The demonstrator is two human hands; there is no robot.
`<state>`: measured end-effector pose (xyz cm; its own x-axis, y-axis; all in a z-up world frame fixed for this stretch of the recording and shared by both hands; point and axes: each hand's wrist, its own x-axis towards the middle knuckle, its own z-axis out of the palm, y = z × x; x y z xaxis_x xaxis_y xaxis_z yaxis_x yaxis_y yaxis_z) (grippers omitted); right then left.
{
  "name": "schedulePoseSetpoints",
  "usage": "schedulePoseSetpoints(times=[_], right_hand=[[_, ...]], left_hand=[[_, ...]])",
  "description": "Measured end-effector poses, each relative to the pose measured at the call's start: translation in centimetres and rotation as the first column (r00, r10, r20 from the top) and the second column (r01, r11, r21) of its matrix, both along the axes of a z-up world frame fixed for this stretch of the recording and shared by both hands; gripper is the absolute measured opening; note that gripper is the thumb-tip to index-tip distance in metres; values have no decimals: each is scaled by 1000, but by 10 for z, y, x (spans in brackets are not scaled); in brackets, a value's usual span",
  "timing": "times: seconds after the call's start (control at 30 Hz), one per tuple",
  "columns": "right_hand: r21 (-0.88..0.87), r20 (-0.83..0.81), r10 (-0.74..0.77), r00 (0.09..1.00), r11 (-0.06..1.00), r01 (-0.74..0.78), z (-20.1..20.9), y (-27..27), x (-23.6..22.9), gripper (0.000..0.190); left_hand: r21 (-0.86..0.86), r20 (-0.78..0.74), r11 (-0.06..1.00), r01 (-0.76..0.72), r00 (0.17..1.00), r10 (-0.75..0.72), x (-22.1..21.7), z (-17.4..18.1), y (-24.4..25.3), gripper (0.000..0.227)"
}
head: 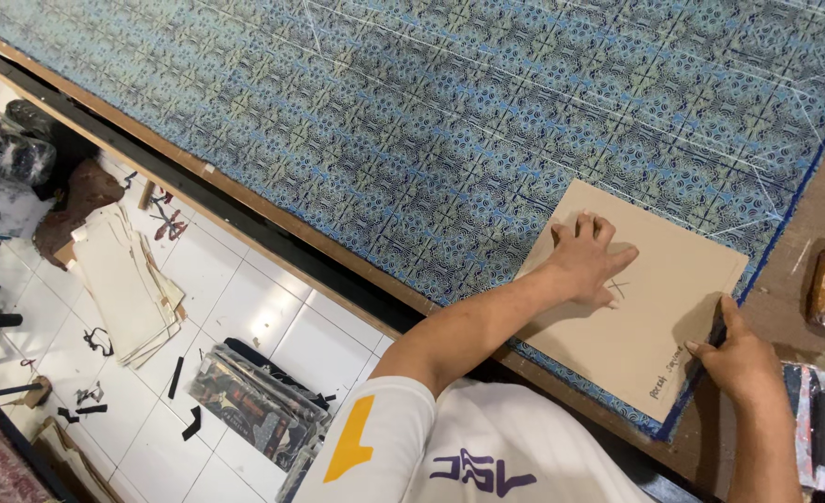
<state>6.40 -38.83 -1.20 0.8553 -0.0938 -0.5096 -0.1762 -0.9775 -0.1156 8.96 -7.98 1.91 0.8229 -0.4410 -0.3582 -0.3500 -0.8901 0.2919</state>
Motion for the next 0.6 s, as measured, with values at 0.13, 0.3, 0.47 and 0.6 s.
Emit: schedulePoseSetpoints(times=[0.13,0.3,0.47,0.6], right_hand=[[45,71,44,996,998,-47,-4,-4,-3,103],[-2,63,60,996,998,-60,-2,-1,-1,103],[10,-6,-37,999,999,37,0,5,1,105],[5,5,-16,1000,1000,16,0,3,1,107]], left_hand=[[-5,29,1000,-6,1000,6,-3,1,0,98],[-29,18,1000,-6,1000,6,-3,2,1,99],[-19,0,1000,3,1000,-3,-1,3,1,102],[-17,19,1000,4,1000,-3,-2,7,1,100]])
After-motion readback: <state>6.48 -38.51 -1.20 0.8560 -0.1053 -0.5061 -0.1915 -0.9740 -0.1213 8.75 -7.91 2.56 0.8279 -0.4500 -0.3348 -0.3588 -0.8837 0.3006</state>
